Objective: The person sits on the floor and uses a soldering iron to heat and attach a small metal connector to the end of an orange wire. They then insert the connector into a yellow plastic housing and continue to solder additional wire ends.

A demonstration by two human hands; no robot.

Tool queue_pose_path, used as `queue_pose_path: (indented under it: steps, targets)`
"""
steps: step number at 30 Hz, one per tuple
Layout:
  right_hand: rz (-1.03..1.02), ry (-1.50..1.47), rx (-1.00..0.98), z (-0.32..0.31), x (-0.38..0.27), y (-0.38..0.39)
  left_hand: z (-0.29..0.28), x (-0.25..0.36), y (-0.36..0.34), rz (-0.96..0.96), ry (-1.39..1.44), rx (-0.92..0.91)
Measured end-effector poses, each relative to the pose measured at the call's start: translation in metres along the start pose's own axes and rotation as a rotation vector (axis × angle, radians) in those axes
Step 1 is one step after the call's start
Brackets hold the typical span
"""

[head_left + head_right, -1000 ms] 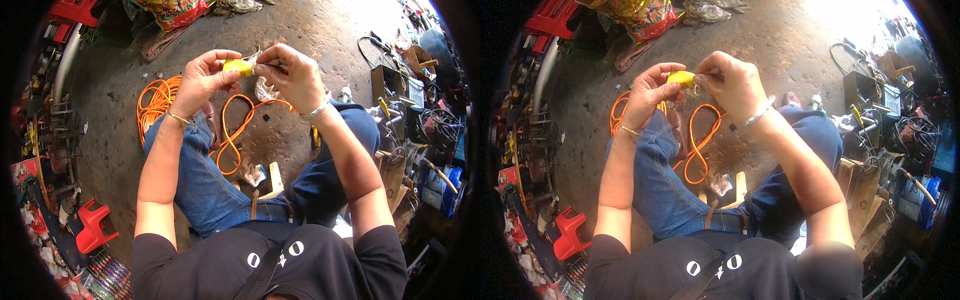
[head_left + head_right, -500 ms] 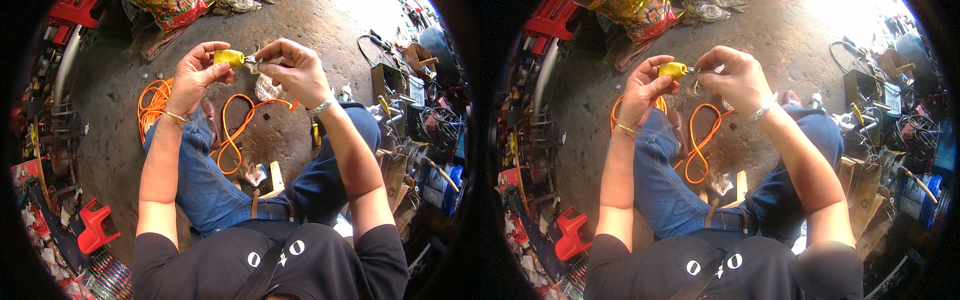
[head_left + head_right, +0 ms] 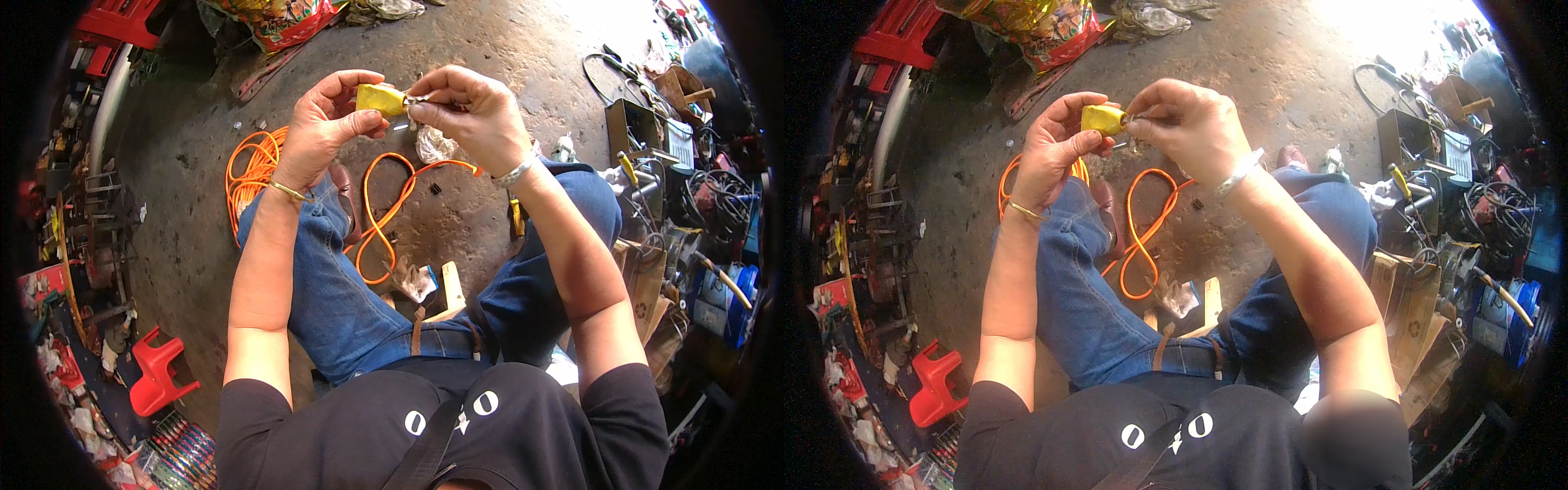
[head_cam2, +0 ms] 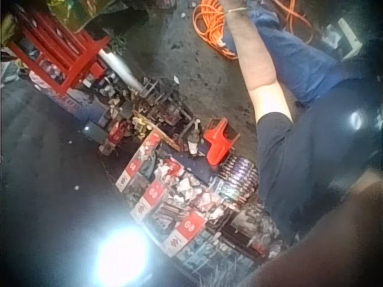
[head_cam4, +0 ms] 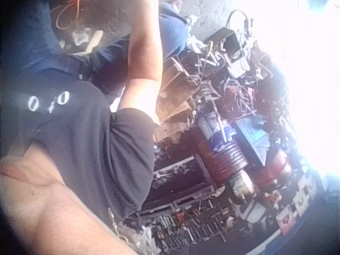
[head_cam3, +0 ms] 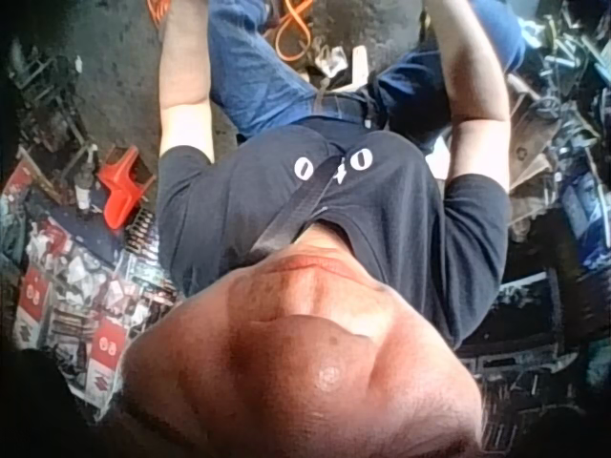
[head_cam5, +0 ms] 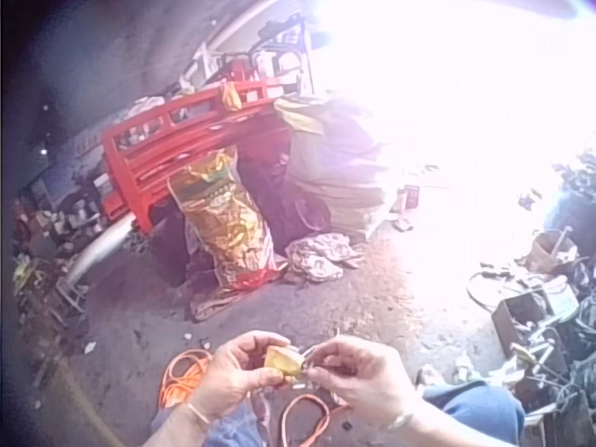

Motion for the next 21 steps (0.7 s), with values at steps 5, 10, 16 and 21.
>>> queue_pose_path:
  steps: [5, 10, 16, 21]
  targets:
    - [0.04, 0.078, -0.084, -0.003, 0.0, 0.001, 0.001, -0.001, -0.002, -0.006, -0.054, -0.022]
    - [0.069, -0.101, -0.112, -0.01, -0.005, 0.002, 0.0, 0.002, -0.001, 0.009, -0.034, 0.02]
    - [0.12, -0.15, -0.03, -0.006, -0.003, 0.003, 0.003, 0.0, -0.001, 0.007, -0.011, -0.021]
    - [0.09, -0.059, 0.028, 0.0, 0.001, 0.003, 0.005, -0.003, -0.003, 0.012, 0.097, -0.057]
Point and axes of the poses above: each hand's wrist, its own y-axis away from the middle knuckle, its own z-axis out of the palm, x = y × z, the point moved 3 cm from there along -y, towards the middle knuckle, and after that the axes turned 15 degrees about -x, right-handed, at the moved point
